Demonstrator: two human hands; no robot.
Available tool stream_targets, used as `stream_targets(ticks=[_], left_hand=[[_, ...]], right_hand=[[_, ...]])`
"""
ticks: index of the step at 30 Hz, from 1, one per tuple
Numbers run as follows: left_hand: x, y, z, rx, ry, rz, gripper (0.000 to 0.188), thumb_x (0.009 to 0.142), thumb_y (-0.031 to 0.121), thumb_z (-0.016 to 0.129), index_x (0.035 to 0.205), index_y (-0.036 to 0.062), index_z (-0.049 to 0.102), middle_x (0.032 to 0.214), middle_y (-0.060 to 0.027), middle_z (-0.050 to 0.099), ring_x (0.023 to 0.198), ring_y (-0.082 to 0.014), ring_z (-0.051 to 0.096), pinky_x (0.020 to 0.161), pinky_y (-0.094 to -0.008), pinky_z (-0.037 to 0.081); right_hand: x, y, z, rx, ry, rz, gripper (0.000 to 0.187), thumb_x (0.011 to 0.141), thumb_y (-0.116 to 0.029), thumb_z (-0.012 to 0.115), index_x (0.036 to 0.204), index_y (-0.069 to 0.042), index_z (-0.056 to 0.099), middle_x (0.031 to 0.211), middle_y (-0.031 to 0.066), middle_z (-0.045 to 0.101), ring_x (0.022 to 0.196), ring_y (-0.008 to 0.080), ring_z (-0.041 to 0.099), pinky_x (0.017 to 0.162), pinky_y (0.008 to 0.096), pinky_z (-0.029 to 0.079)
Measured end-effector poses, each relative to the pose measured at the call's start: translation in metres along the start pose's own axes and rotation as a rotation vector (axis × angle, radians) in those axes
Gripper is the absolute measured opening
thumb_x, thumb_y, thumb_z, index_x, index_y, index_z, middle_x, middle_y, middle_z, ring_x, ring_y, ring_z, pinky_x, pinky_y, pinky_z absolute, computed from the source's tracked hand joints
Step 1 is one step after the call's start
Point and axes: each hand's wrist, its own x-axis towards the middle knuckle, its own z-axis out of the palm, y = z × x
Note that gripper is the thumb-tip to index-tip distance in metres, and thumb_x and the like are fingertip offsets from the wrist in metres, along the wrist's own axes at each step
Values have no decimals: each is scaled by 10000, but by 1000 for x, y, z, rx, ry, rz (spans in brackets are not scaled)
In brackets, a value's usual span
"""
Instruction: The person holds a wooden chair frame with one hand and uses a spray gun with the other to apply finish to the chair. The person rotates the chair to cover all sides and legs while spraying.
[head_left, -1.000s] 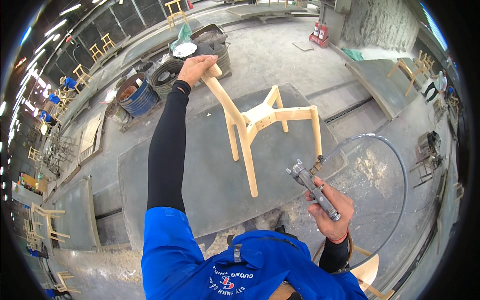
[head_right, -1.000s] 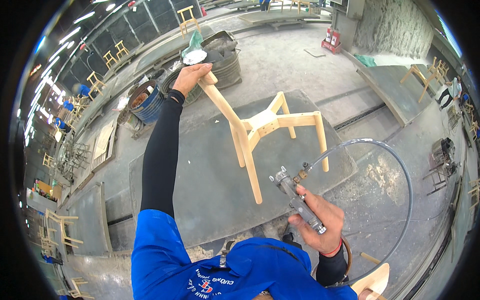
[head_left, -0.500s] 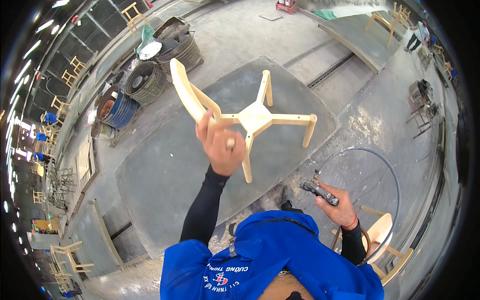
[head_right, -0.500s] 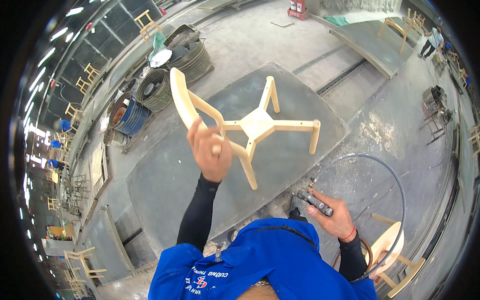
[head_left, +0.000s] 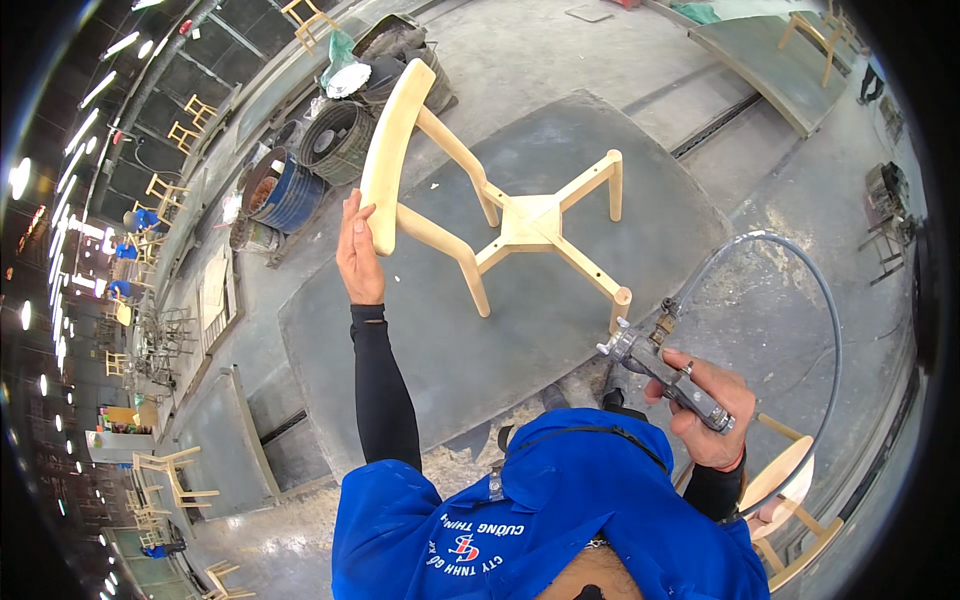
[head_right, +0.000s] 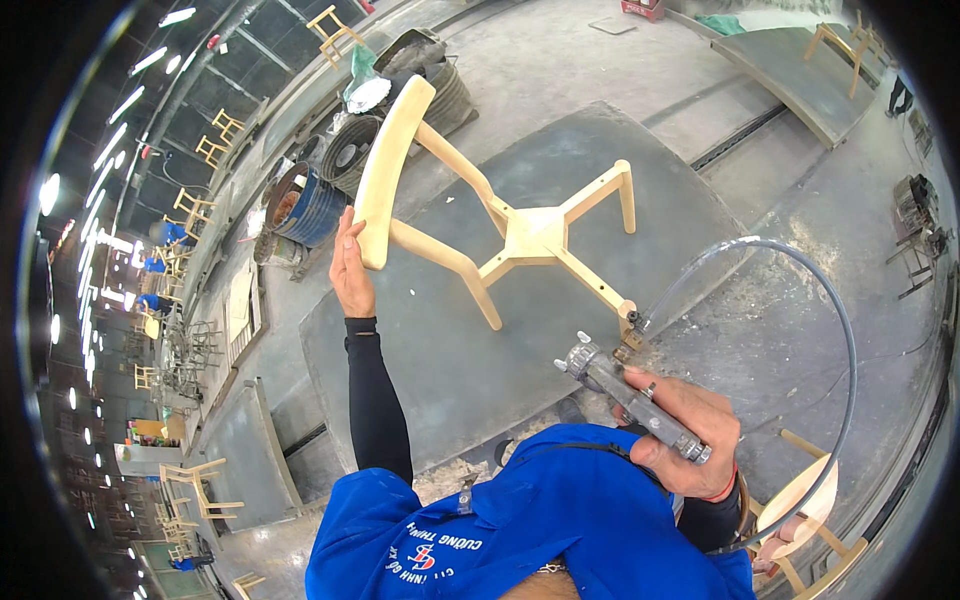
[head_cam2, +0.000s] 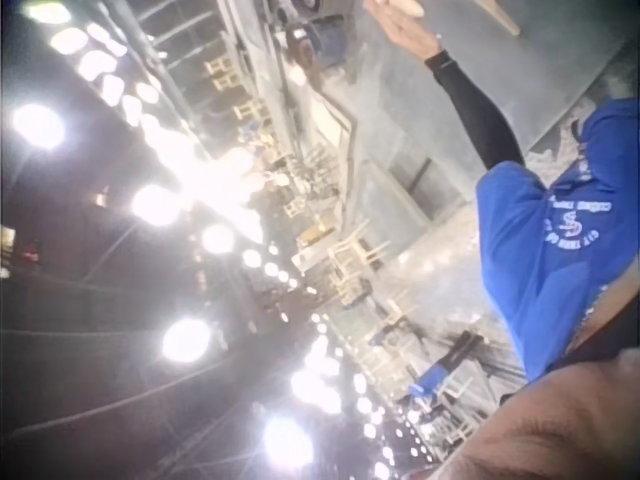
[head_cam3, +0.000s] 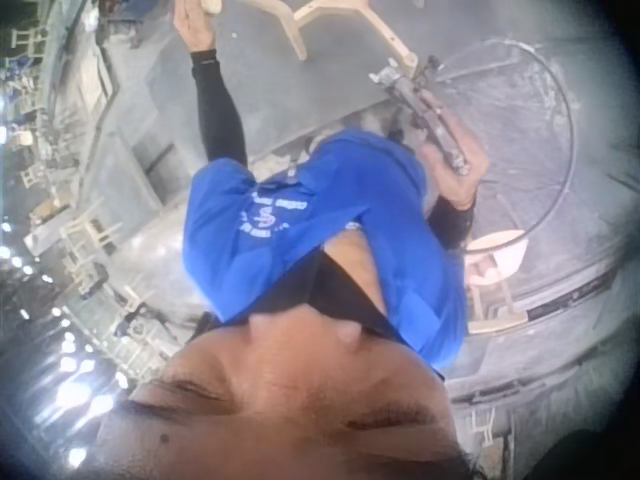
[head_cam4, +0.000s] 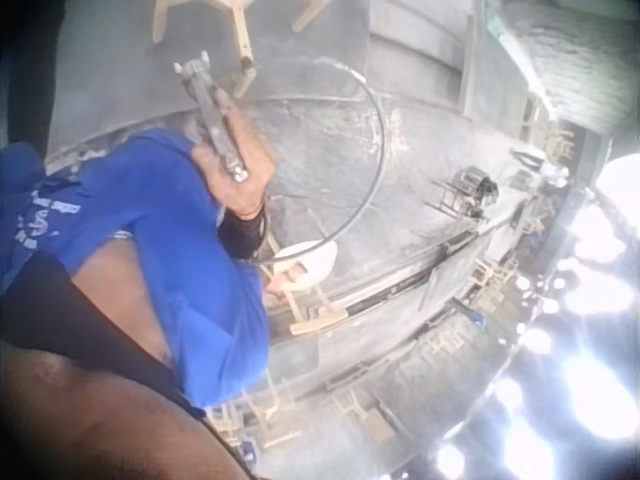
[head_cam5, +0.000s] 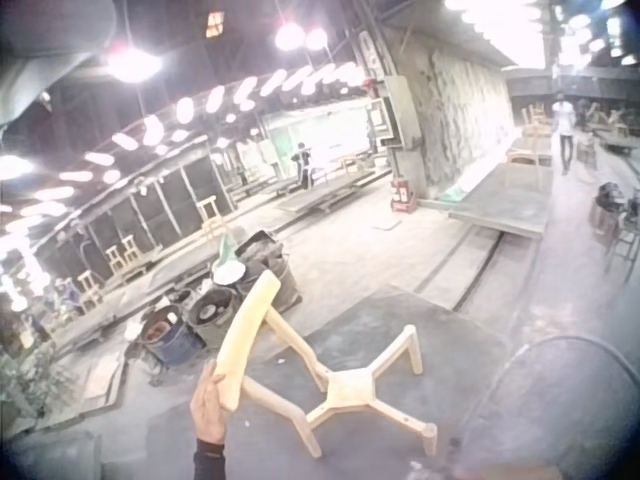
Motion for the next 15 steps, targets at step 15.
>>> stream_targets(ticks=[15], left_hand=[[-34, -30, 14, -366, 534, -458, 908, 1010, 775, 276, 1617, 100, 310, 1605, -200, 395, 1475, -371, 381, 1096, -639, 381]], right_hand=[[-1, 4, -23, 24, 51, 111, 576, 925, -317, 795, 1326, 69, 648, 899, 135, 760, 791, 180, 742, 737, 289, 569]])
